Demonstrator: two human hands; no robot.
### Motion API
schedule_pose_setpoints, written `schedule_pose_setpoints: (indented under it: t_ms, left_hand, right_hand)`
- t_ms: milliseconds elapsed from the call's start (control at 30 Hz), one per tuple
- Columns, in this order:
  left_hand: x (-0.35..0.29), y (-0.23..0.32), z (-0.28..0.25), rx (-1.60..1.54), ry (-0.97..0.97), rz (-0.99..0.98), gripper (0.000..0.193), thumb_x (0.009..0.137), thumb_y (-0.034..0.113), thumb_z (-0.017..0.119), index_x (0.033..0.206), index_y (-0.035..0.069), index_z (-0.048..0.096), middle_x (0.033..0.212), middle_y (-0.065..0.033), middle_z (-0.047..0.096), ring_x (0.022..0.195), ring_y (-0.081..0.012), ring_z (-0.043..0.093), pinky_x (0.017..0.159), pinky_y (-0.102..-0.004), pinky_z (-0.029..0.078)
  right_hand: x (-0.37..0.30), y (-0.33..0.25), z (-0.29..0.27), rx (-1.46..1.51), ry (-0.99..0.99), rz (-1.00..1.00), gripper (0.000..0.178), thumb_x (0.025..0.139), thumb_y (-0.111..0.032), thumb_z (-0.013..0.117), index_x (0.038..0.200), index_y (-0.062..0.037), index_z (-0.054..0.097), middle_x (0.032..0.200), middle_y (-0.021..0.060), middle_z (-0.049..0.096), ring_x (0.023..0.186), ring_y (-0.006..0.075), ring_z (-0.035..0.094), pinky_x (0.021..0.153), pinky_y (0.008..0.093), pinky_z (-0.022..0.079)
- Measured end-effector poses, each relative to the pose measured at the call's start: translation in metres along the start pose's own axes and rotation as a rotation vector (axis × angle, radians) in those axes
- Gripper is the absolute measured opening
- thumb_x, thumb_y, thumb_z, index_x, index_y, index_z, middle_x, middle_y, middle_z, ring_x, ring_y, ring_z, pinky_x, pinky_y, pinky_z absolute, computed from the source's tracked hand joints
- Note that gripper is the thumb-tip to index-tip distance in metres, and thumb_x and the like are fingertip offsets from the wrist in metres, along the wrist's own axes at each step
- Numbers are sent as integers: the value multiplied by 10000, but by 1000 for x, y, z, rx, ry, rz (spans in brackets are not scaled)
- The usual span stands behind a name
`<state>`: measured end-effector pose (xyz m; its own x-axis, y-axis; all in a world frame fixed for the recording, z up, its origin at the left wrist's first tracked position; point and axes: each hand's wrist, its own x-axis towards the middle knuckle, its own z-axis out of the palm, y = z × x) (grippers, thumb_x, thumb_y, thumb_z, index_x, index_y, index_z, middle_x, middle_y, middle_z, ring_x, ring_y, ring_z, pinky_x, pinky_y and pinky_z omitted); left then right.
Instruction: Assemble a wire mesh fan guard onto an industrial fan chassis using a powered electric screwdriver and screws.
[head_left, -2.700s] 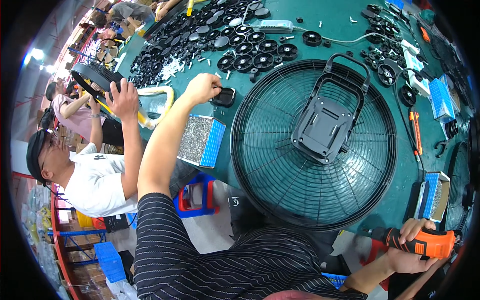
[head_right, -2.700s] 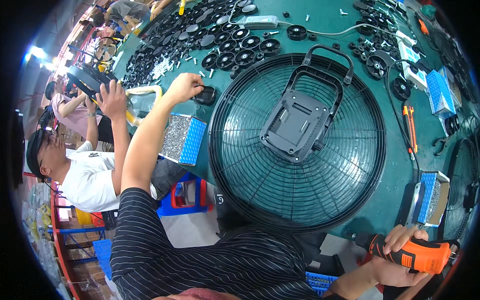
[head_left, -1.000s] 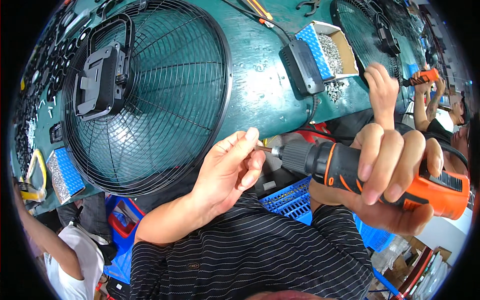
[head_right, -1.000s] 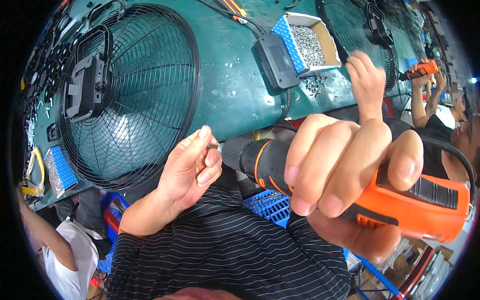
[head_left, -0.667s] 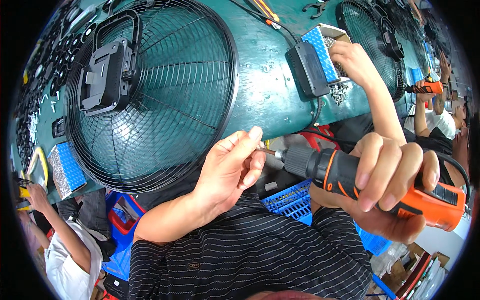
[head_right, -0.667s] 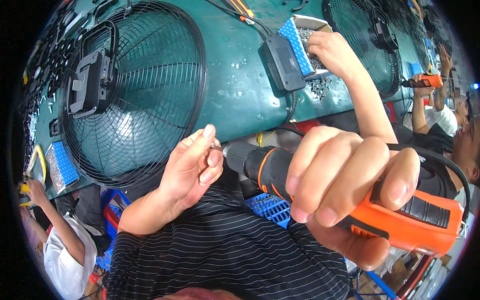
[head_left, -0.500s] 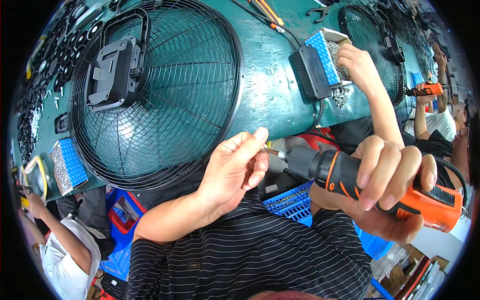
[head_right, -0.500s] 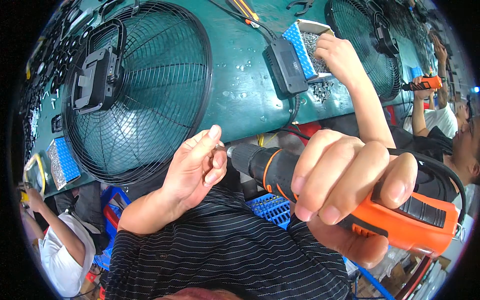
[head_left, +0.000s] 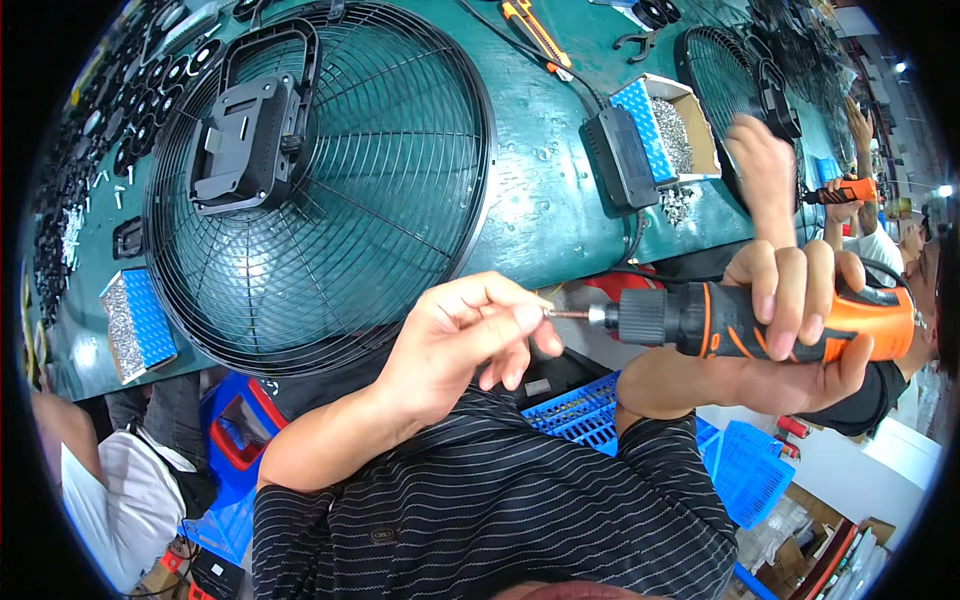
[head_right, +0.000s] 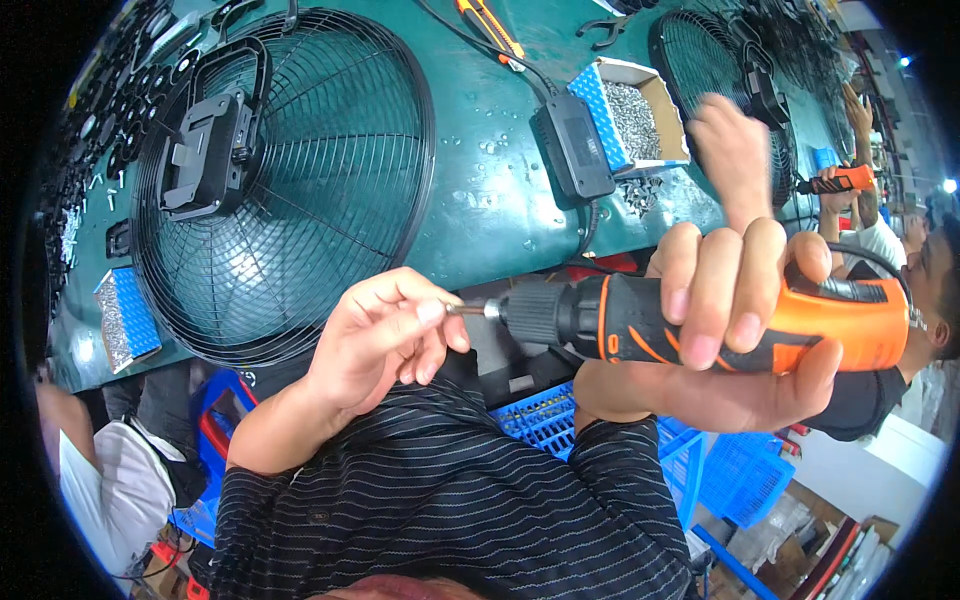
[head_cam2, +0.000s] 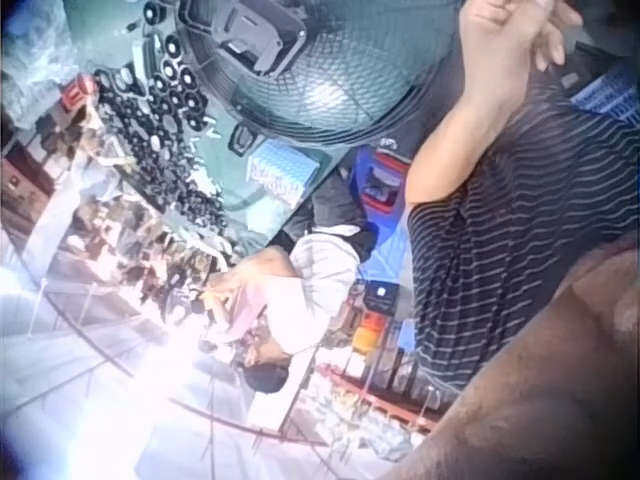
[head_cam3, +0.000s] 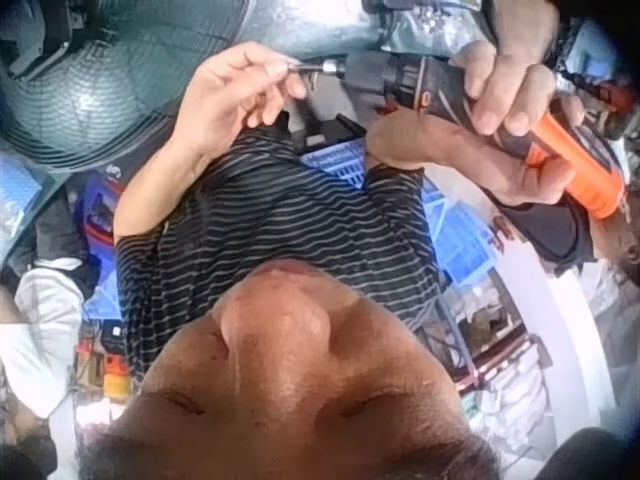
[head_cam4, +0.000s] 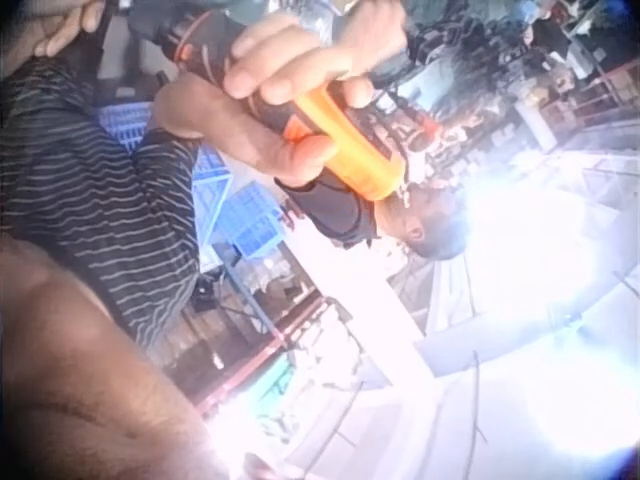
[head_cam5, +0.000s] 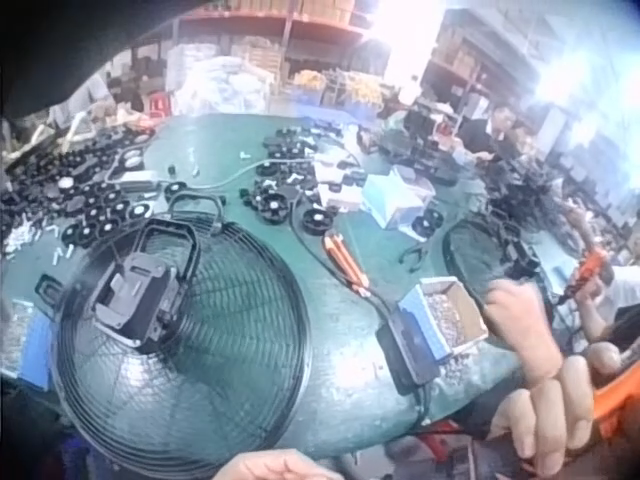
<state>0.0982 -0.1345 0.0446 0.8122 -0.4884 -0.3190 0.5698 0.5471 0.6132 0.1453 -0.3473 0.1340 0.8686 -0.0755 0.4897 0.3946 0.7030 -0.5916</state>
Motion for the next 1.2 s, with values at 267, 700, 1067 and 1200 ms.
schedule_pose_setpoints:
  t_ms: [267, 700, 1067, 1200]
  left_hand:
    - [-9, 45, 9, 531, -123, 62, 93, 968, 50, 591, 1036, 0, 632, 919, -71, 691, 761, -70, 612, 681, -198, 472]
    - [124, 156, -22, 1962, -541, 592, 347, 814, 60, 488, 1075, 28, 714, 1339, -270, 540, 1395, -429, 341, 1179, -476, 246]
    - [136, 152, -46, 1920, -712, 387, 277, 822, 57, 540, 1053, 26, 689, 1265, -166, 577, 1351, -345, 385, 1191, -532, 173]
    - [137, 154, -47, 1853, -690, 293, 248, 847, 72, 558, 1050, 57, 699, 1174, -165, 617, 1264, -340, 463, 1114, -465, 324]
  right_hand:
    - [16, -3, 1, 112, -42, 31, 351, 852, -237, 645, 1073, -31, 467, 728, 6, 521, 519, 111, 548, 611, 281, 422]
    - [97, 70, -27, -281, -558, 113, 610, 948, -395, 349, 1312, 75, 484, 887, 90, 549, 735, 195, 522, 739, 378, 382]
    - [110, 96, -54, -190, -697, 395, 515, 966, -276, 451, 1385, 20, 403, 979, 200, 567, 861, 315, 561, 812, 462, 423]
    - [121, 94, -60, -116, -800, 523, 517, 970, -225, 485, 1419, 2, 367, 1029, 246, 575, 937, 366, 574, 860, 502, 426]
